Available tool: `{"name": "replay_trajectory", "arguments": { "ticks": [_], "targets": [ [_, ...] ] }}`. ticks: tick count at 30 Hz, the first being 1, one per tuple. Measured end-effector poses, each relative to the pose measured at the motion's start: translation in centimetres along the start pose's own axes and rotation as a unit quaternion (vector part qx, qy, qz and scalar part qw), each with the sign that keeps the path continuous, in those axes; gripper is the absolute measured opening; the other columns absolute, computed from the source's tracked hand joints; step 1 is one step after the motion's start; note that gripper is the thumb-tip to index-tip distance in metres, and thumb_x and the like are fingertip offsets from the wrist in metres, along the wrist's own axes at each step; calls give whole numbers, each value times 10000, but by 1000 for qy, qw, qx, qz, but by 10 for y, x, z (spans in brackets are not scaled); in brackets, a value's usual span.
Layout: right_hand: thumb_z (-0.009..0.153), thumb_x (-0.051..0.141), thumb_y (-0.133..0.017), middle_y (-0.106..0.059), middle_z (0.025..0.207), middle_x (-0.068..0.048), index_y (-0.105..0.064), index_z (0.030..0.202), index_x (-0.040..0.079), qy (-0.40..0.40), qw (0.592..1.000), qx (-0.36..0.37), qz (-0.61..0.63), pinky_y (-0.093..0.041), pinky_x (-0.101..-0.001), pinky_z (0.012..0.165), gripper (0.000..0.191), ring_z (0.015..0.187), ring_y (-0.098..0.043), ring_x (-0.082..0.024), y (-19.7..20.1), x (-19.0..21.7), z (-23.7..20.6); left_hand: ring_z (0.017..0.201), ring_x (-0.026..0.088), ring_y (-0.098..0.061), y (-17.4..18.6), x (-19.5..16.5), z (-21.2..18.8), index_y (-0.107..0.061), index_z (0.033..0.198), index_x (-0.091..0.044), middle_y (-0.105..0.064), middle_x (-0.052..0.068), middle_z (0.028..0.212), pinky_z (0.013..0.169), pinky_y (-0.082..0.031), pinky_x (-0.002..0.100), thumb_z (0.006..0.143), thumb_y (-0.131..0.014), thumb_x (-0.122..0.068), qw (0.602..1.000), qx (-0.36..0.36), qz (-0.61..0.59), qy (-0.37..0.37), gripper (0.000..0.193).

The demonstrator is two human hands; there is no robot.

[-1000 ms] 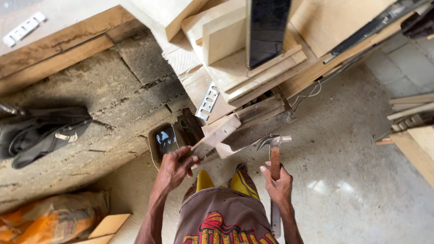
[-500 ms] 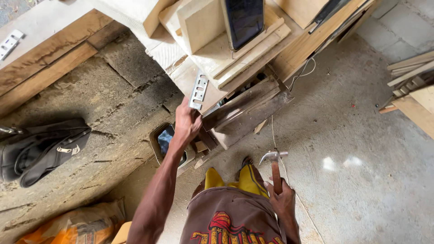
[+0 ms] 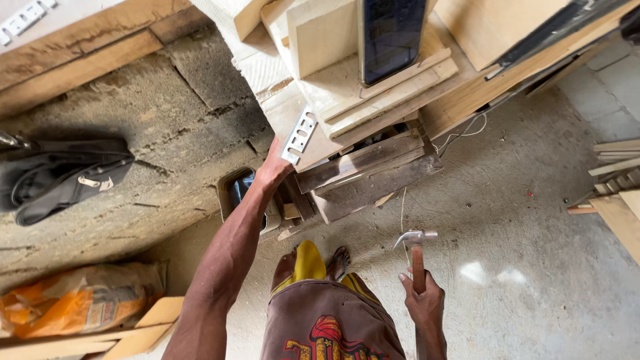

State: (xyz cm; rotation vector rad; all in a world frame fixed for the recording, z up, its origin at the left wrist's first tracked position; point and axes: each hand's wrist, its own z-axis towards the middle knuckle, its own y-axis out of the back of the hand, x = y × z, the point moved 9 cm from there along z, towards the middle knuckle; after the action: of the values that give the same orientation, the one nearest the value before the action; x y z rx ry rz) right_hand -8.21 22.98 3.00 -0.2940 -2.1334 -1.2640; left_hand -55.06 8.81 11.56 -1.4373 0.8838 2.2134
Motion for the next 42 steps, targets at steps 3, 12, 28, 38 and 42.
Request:
{"name": "replay_trajectory", "arguments": {
  "ticks": [3,12,28,38,42],
  "targets": [
    [879,257,-782,-776,833,-193,-732,1129,36,-38,999,11,-7,-571,-418,709,338,737,-746,-302,6,-20,8,1261,291,-533,-13,15,-12,-467,1401,52,-569,242,1362,1087,-430,373,940,-635,-203,985,-32,-161,54,553],
    [867,207,-788,-712,707,-142,-719,1131,21,-92,996,-14,-6,-490,-374,524,331,532,-597,-202,-2,-46,-9,1002,279,-757,-13,-18,16,-655,1219,14,-755,158,1106,908,-620,422,914,-668,-85,988,62,-141,2,322],
    [861,133,-770,-586,652,-16,-712,1037,-14,-74,995,59,-17,-409,-293,542,237,576,-460,-102,-100,84,-80,622,189,-352,10,13,56,-525,822,31,-346,140,681,554,-362,383,955,-787,-237,988,27,-154,-13,398],
    [868,159,-788,-581,635,-33,-694,1031,-11,-11,991,104,-83,-451,-296,572,254,603,-490,-96,-124,117,-71,643,147,-583,4,1,41,-640,911,-20,-603,91,709,576,-474,372,967,-735,-194,965,15,-261,-11,206],
    [880,169,-778,-537,611,-67,-699,1050,-2,-27,990,104,-97,-435,-320,559,254,583,-465,-121,-123,118,-65,731,190,-648,11,-14,36,-676,999,-5,-658,129,822,646,-520,360,956,-746,-159,961,-2,-269,-69,174]
  ]
}}
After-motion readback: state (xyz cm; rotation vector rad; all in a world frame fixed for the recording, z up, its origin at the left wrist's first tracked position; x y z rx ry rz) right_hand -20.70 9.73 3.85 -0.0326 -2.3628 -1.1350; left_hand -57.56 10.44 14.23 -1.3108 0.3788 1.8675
